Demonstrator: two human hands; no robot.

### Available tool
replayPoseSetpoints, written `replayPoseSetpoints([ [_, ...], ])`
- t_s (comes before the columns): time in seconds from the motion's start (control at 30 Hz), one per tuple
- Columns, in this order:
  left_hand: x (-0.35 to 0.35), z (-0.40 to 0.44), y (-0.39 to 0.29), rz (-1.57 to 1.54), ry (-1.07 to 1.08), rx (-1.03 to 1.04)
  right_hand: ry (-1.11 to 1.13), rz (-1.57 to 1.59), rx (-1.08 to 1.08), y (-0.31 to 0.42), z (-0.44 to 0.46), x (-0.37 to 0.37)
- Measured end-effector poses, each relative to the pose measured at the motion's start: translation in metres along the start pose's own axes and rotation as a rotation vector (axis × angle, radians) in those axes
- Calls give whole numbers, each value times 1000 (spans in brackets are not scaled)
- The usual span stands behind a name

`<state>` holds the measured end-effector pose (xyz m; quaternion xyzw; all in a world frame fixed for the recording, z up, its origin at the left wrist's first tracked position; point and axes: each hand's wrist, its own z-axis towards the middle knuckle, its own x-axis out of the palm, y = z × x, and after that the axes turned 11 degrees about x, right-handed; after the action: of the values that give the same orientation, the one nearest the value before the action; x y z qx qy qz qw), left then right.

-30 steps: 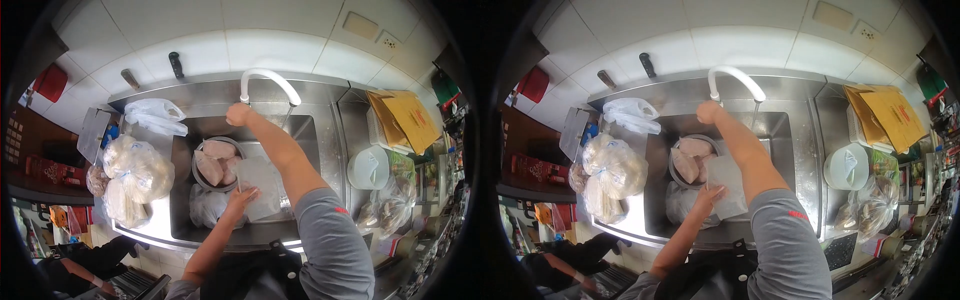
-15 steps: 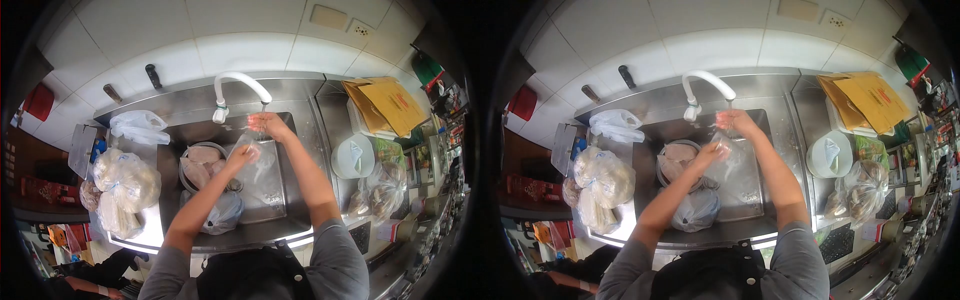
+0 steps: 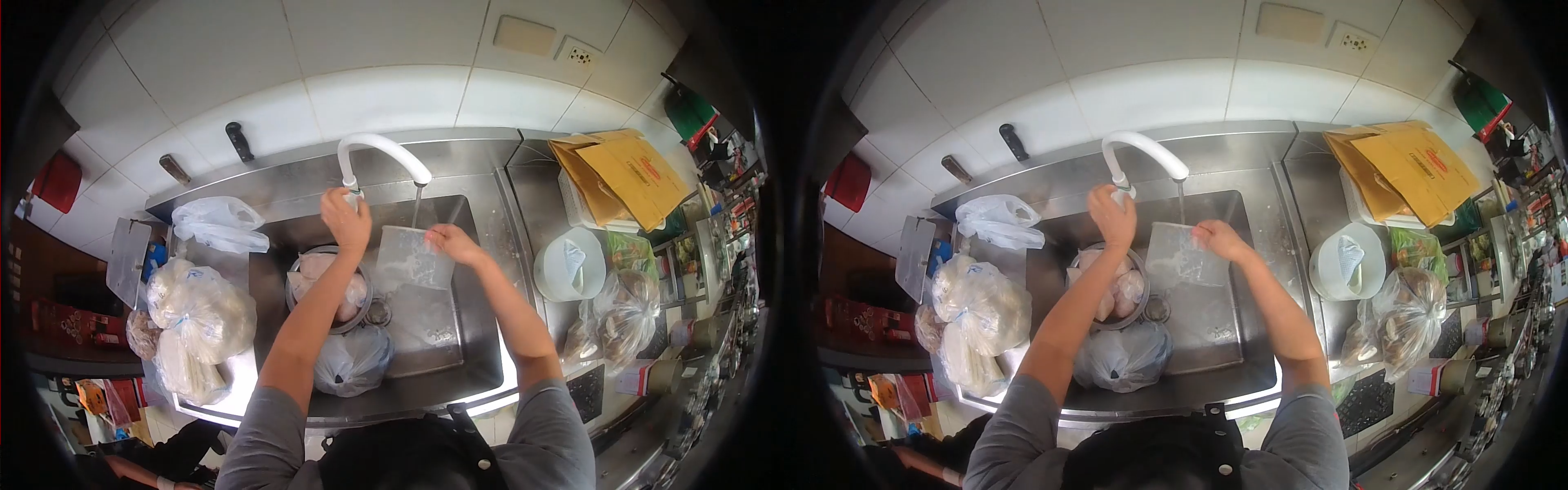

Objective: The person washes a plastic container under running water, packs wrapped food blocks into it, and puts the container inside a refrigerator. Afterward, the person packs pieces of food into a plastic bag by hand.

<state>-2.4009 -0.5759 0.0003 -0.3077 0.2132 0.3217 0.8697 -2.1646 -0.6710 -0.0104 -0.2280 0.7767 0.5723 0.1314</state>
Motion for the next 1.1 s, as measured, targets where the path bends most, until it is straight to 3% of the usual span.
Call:
replayPoseSetpoints([
  [0.07, 15, -8, 16, 291, -145, -132, -80, 69, 118, 0, 5, 2],
  [0.1, 14, -11, 25, 203, 126, -263, -82, 72, 122, 3, 7, 3],
  [0.13, 16, -11, 35, 199, 129, -260, -116, 61, 124, 6, 11, 4],
  [0.2, 16, -8, 46, -59, 397, -424, -151, 51, 131, 0, 19, 3],
  [0.33, 19, -11, 56, -45, 322, -295, -81, 67, 68, -4, 34, 3],
  [0.4, 15, -8, 55, -293, 366, -469, -28, 58, 64, -6, 39, 1],
  [0.53, 18, -11, 65, -399, 316, -474, 9, -6, 47, 1, 41, 2],
  [0.63, 19, -14, 63, -541, 340, -612, 50, -84, 24, 0, 46, -2],
  [0.7, 26, -34, 60, -770, 212, -807, 62, -137, -3, -3, 50, -7],
  [0.73, 32, -62, 58, -769, 215, -807, 92, -143, -65, -5, 51, -10],
  [0.8, 46, -119, 56, -66, 143, -81, 122, -149, -127, -2, 53, -17],
  [0.93, 23, -98, 29, -337, 213, -28, 136, -276, -137, 0, 52, -25],
  [1.03, 19, -66, 15, -916, 566, -206, 102, -389, -160, 9, 50, -25],
  [1.07, 24, -59, 10, -913, 565, -207, 126, -449, -175, 12, 49, -21],
  [1.1, 30, -52, 6, -911, 699, -242, 128, -448, -176, 12, 50, -19],
])
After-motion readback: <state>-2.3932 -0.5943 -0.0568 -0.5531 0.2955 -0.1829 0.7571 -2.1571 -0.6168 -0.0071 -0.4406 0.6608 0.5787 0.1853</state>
